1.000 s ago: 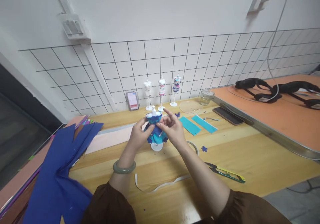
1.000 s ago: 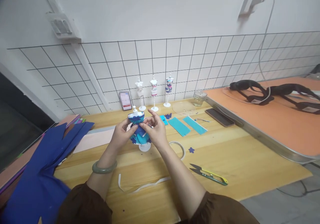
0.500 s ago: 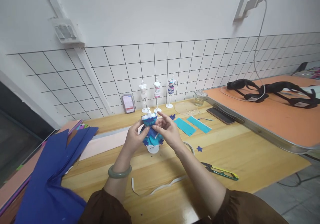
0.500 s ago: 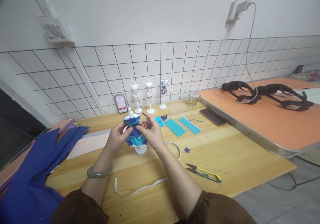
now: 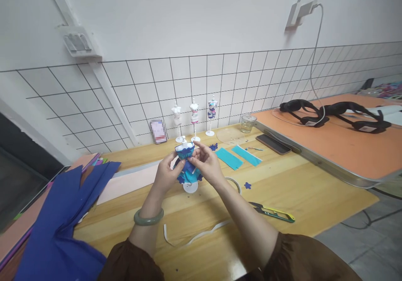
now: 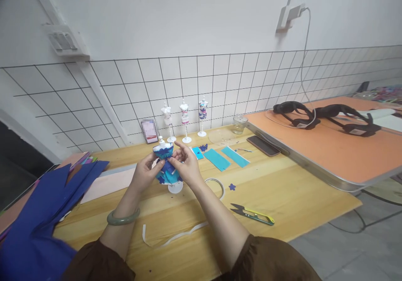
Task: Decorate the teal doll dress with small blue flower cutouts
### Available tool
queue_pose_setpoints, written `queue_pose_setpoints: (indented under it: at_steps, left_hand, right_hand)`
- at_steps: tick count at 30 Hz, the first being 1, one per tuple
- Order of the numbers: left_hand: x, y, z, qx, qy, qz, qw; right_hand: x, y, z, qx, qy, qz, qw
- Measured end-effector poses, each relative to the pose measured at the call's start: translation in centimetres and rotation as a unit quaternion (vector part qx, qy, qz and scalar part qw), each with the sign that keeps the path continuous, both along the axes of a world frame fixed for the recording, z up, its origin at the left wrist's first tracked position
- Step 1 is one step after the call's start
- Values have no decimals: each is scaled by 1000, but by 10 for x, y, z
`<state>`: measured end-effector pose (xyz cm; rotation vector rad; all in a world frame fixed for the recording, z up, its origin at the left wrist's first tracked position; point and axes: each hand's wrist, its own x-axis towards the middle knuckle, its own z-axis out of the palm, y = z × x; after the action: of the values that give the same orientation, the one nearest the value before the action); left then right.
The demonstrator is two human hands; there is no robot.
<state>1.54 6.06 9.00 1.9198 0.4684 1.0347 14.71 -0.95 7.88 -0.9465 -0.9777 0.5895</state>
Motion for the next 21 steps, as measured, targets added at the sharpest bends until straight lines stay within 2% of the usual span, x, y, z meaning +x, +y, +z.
queue_pose_setpoints:
  at_steps: [6, 13, 21]
  left_hand:
    - [-1, 1, -1, -2, -1, -2, 1000]
    - [0, 1, 0, 3, 4, 3, 1000]
    - [0, 0, -1, 1, 5, 12, 1000]
  right_hand:
    - [2, -1, 1, 4, 5, 26, 1000]
    - [4, -1, 3, 1, -19, 7, 1000]
    - [4, -2, 6, -3, 12, 42, 999]
